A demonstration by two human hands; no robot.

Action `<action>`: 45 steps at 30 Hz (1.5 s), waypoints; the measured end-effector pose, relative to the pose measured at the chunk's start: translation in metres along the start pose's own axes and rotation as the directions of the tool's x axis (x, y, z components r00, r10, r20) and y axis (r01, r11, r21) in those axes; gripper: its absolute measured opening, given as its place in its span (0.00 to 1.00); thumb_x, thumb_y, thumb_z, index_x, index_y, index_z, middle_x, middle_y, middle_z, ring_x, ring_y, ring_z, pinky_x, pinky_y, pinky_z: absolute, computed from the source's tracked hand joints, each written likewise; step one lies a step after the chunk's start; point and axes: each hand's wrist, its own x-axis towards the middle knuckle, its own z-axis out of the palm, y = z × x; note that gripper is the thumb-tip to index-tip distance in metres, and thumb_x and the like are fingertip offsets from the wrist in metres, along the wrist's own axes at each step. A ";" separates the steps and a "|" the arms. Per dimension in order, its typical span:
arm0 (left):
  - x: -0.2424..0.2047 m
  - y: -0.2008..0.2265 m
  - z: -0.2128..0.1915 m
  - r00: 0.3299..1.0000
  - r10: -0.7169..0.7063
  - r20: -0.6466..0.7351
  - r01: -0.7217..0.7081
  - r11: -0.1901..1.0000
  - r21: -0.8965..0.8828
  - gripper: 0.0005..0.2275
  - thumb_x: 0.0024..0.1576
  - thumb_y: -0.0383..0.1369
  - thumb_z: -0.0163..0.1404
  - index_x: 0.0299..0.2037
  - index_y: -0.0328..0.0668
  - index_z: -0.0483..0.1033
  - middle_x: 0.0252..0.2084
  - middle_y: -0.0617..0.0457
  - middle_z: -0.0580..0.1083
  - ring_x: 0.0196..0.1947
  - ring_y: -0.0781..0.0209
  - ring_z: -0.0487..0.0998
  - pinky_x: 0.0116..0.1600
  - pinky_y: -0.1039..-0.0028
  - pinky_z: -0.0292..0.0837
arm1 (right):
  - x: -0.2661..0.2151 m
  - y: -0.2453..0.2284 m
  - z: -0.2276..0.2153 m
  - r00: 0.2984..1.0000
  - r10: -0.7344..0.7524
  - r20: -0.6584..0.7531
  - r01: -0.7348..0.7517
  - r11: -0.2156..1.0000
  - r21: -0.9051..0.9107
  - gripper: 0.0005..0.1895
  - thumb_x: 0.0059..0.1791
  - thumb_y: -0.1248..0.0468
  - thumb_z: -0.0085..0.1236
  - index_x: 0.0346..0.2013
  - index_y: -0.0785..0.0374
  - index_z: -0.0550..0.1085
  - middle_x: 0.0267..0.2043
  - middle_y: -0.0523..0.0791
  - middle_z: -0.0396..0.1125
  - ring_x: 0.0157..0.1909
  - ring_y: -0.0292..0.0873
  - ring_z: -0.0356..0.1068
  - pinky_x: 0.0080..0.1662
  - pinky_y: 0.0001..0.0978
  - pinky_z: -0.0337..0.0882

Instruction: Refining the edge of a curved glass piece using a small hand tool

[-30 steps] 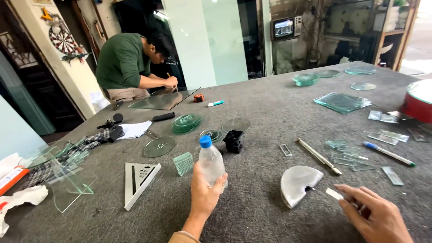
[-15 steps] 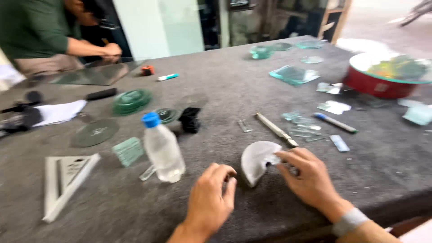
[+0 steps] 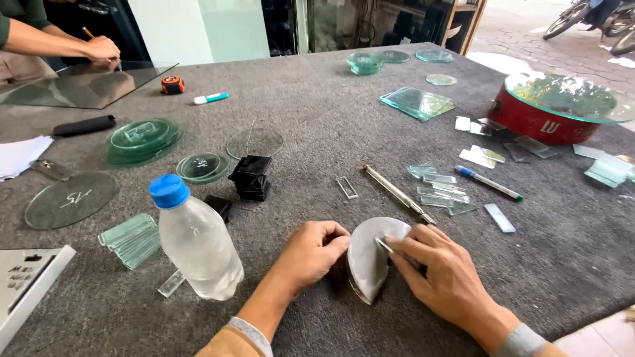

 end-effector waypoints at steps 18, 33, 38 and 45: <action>0.000 -0.010 -0.002 0.997 0.077 -0.014 -0.077 0.997 0.008 0.10 0.58 0.45 0.56 0.43 0.60 0.88 0.39 0.63 0.85 0.38 0.67 0.82 0.44 0.68 0.75 | -0.014 0.034 0.038 0.982 0.171 -0.082 -0.174 0.984 -0.026 0.13 0.48 0.55 0.68 0.45 0.38 0.90 0.28 0.33 0.75 0.27 0.37 0.74 0.37 0.33 0.73; 0.007 -0.012 -0.002 0.993 0.117 -0.013 -0.118 0.993 -0.005 0.08 0.58 0.44 0.57 0.40 0.58 0.87 0.37 0.62 0.84 0.38 0.65 0.82 0.46 0.68 0.75 | -0.002 0.037 0.037 0.979 -0.180 -0.095 0.180 0.984 -0.005 0.05 0.48 0.57 0.66 0.34 0.46 0.88 0.24 0.36 0.78 0.26 0.37 0.78 0.42 0.33 0.81; 0.007 -0.021 0.006 0.992 0.128 -0.005 -0.128 0.992 0.010 0.09 0.58 0.45 0.56 0.40 0.59 0.87 0.38 0.62 0.85 0.40 0.65 0.84 0.47 0.67 0.77 | -0.019 0.036 0.042 0.976 -0.205 -0.077 0.208 0.978 0.032 0.14 0.47 0.55 0.67 0.47 0.45 0.87 0.24 0.37 0.73 0.25 0.38 0.73 0.38 0.32 0.77; 0.005 -0.015 -0.001 0.992 0.126 -0.002 -0.125 0.992 0.014 0.09 0.57 0.44 0.57 0.41 0.58 0.88 0.40 0.62 0.86 0.41 0.64 0.85 0.47 0.67 0.77 | -0.011 0.045 0.040 0.969 -0.244 -0.023 0.245 0.969 0.038 0.11 0.48 0.52 0.67 0.44 0.40 0.87 0.26 0.31 0.77 0.27 0.34 0.76 0.34 0.29 0.79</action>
